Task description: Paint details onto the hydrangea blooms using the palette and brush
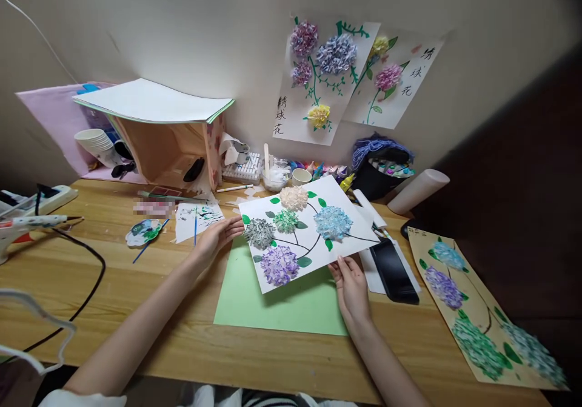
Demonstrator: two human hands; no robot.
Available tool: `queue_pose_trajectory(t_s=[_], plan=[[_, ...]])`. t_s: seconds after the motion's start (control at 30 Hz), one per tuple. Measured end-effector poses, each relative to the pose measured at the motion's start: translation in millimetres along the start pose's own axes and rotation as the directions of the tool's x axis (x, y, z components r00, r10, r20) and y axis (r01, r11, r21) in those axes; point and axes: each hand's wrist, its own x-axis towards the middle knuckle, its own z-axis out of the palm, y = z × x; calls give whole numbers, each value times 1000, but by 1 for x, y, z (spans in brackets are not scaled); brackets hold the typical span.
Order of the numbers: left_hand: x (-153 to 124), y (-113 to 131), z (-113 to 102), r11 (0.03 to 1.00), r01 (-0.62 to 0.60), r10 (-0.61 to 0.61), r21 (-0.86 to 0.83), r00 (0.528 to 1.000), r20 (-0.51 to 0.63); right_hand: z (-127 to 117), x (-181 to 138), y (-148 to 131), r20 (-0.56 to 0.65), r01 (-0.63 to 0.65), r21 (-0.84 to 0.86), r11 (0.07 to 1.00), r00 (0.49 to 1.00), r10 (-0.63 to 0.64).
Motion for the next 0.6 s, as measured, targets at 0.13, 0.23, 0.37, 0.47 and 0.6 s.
queue_pose_trajectory(t_s=[0.13, 0.23, 0.37, 0.47, 0.6], plan=[[7, 0, -1, 1000, 25, -25, 2, 999, -30, -3, -16, 8, -8, 3, -45, 999, 1000, -3], [9, 3, 0, 999, 36, -35, 15, 998, -46, -3, -24, 12, -8, 12, -80, 997, 1000, -13], [7, 9, 2, 997, 61, -58, 54, 996, -62, -3, -28, 10, 17, 20, -124, 992, 1000, -18], [6, 14, 3, 989, 93, -87, 111, 994, -60, -2, -12, -8, 65, 43, -176, 984, 997, -32], [15, 22, -4, 960, 129, -121, 249, 991, -50, 4, 38, -60, 219, 124, -296, 947, 974, -59]])
